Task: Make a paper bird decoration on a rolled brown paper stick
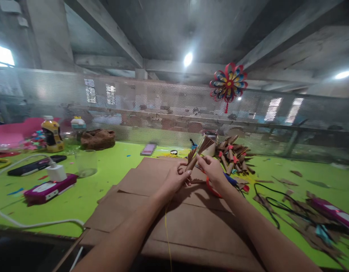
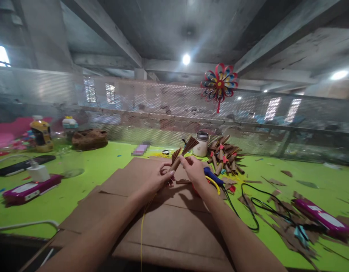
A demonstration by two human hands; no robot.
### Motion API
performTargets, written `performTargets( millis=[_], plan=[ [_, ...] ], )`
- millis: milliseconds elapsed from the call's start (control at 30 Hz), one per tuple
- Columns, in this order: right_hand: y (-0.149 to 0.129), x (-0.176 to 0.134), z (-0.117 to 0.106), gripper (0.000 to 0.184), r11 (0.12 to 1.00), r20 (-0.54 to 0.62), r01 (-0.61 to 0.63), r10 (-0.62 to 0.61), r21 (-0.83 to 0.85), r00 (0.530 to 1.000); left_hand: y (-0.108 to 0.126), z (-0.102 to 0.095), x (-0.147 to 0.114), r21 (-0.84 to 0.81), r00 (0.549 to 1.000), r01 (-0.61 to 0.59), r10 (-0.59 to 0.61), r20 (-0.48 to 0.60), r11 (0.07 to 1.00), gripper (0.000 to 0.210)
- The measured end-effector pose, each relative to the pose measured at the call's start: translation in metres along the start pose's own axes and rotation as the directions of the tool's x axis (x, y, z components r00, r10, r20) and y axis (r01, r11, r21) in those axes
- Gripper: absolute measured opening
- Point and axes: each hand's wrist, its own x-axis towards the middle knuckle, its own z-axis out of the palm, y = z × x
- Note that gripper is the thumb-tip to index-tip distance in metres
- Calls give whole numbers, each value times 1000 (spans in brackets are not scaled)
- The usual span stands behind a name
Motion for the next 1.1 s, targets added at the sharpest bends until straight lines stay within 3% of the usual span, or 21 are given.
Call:
performTargets(
  millis=[133, 233, 367, 500, 867, 1100],
  plan=[
    [0, 1, -3, 45, 1000, 1, 5, -5, 30, 1000, -1, -2, 2, -45, 998, 46, -48, -38, 998, 29],
    [1, 3, -11, 45, 984, 13, 73, -72, -163, 997, 2, -7, 4, -156, 985, 109, -128, -116, 982, 19],
    [6, 7, -24, 30, 826, 186, 200, -118, -527, 975, 6, -15, 10, -272, 947, 126, -197, -252, 954, 12],
    [10, 14, -37, 18, 694, 272, 233, -55, -681, 961, 7, -18, 14, -285, 923, 120, -213, -321, 951, 12],
    [30, 41, -87, 19, 529, 119, 72, 56, -845, 991, 4, -23, 17, -255, 921, 128, -210, -329, 958, 11],
    [29, 35, -76, 20, 521, 164, 101, 76, -848, 983, 3, -23, 17, -281, 941, 156, -229, -250, 947, 14]
  ],
)
